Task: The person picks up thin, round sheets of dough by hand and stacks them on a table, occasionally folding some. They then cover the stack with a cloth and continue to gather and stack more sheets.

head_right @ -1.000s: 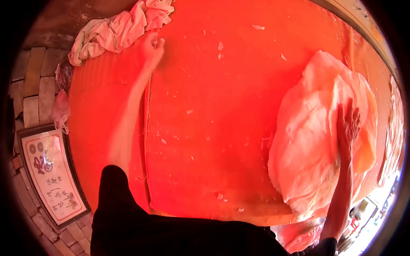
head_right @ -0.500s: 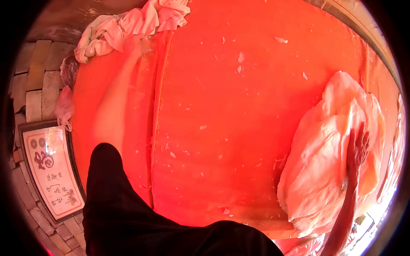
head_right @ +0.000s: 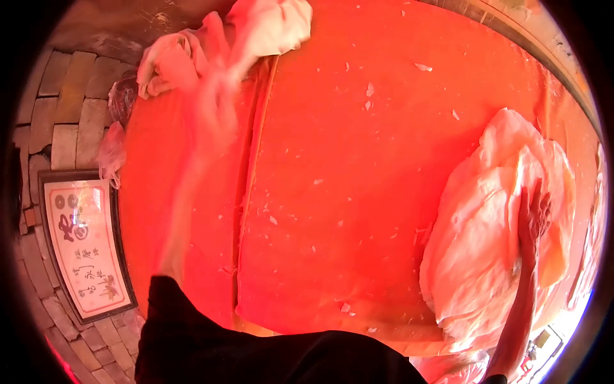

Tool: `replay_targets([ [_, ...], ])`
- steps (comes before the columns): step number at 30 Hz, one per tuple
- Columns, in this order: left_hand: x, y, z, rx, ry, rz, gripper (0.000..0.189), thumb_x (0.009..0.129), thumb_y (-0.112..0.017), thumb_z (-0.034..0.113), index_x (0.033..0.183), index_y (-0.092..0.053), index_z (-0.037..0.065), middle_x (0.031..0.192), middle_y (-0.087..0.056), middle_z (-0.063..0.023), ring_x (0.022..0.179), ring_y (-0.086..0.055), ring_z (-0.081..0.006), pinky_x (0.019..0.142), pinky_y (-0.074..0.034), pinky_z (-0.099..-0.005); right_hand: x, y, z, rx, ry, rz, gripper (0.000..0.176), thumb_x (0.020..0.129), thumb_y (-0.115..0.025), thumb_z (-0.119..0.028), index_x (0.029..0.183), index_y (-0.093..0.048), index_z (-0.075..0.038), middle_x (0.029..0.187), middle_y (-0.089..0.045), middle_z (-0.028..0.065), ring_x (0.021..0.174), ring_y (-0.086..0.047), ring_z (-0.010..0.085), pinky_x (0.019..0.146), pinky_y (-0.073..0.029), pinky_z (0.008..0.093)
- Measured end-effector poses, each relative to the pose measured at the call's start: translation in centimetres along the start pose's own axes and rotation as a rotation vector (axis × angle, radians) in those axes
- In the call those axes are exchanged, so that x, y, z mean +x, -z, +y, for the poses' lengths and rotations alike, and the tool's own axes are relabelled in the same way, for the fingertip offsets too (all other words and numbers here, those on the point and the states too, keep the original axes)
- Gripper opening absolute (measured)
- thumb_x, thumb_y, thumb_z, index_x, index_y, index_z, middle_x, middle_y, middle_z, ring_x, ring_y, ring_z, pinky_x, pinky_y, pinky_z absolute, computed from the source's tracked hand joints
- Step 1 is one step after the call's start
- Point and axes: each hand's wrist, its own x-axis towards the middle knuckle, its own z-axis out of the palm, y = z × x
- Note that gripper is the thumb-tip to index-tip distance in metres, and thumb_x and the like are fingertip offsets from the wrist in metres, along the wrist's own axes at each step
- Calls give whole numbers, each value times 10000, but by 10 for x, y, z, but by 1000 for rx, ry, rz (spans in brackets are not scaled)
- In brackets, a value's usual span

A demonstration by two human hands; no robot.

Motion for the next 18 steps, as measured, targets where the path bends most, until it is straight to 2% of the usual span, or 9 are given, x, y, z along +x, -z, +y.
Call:
replay_targets([
  [1, -29, 9, 40, -55, -99, -69, 326, 873, -586, 231, 1118, -618, 19, 1016, -634, -162, 912, -617, -349, 759, -510, -404, 0, 1, 2, -67, 67, 4, 637, 1004, -389, -509, 1533, -263, -177, 1550, -287, 200, 1419, -261, 434, 1146, -205, 546],
  [3, -97, 23, 120, -191, -334, -314, 337, 860, -589, 214, 1126, -614, 9, 1037, -635, -152, 947, -623, -325, 790, -523, -398, 11, 23, 2, -23, 147, -128, 602, 1000, -416, -474, 1498, -320, -150, 1478, -367, 213, 1357, -338, 427, 1116, -257, 529],
  [6, -218, 6, 208, -386, -655, -858, 355, 840, -594, 188, 1137, -608, -5, 1067, -636, -137, 999, -631, -289, 835, -542, -389, 37, 66, 1, 24, 279, -344, 551, 996, -455, -422, 1447, -405, -110, 1370, -487, 233, 1264, -454, 416, 1073, -334, 504],
  [7, -261, -7, 211, -394, -655, -719, 329, 857, -591, 194, 1118, -609, -4, 1018, -635, -127, 935, -637, -279, 778, -543, -374, 38, 77, 4, 35, 319, -424, 535, 994, -468, -405, 1430, -433, -97, 1334, -527, 240, 1233, -493, 412, 1058, -360, 496],
  [9, -331, -32, 215, -403, -645, -440, 284, 890, -583, 205, 1082, -612, -3, 920, -633, -106, 806, -647, -258, 662, -544, -345, -11, 48, 0, 208, 395, 318, 464, 965, -522, -393, 1268, -596, -49, 1190, -618, 263, 1115, -578, 411, 977, -449, 445],
  [11, -309, 17, 212, -425, -415, -419, 264, 916, -574, 197, 1080, -598, -8, 848, -622, -91, 724, -631, -239, 589, -523, -351, -85, 133, -45, 643, 459, 272, 381, 955, -574, -247, 1241, -593, 4, 1169, -636, 227, 1096, -603, 368, 952, -468, 445],
  [13, -302, 45, 182, -341, -146, -290, 270, 915, -578, 202, 1083, -599, -8, 863, -623, -95, 740, -630, -243, 607, -519, -357, -156, 165, -74, 912, 543, 170, 410, 905, -622, -275, 1215, -592, -9, 1123, -643, 211, 1054, -610, 366, 902, -478, 447],
  [16, -317, 64, 82, -22, 377, 134, 279, 914, -582, 209, 1088, -600, -9, 884, -625, -101, 765, -628, -248, 634, -514, -364, -259, 161, -113, 1058, 600, -127, 462, 830, -693, -316, 1175, -590, -27, 1054, -653, 187, 991, -619, 363, 827, -493, 449],
  [18, -331, 67, -1, -23, 804, 333, 286, 913, -586, 214, 1091, -601, -9, 899, -626, -105, 781, -627, -251, 652, -510, -369, -305, 135, -137, 1028, 568, -262, 502, 780, -741, -343, 1149, -589, -40, 1008, -659, 171, 949, -625, 361, 777, -503, 451],
])
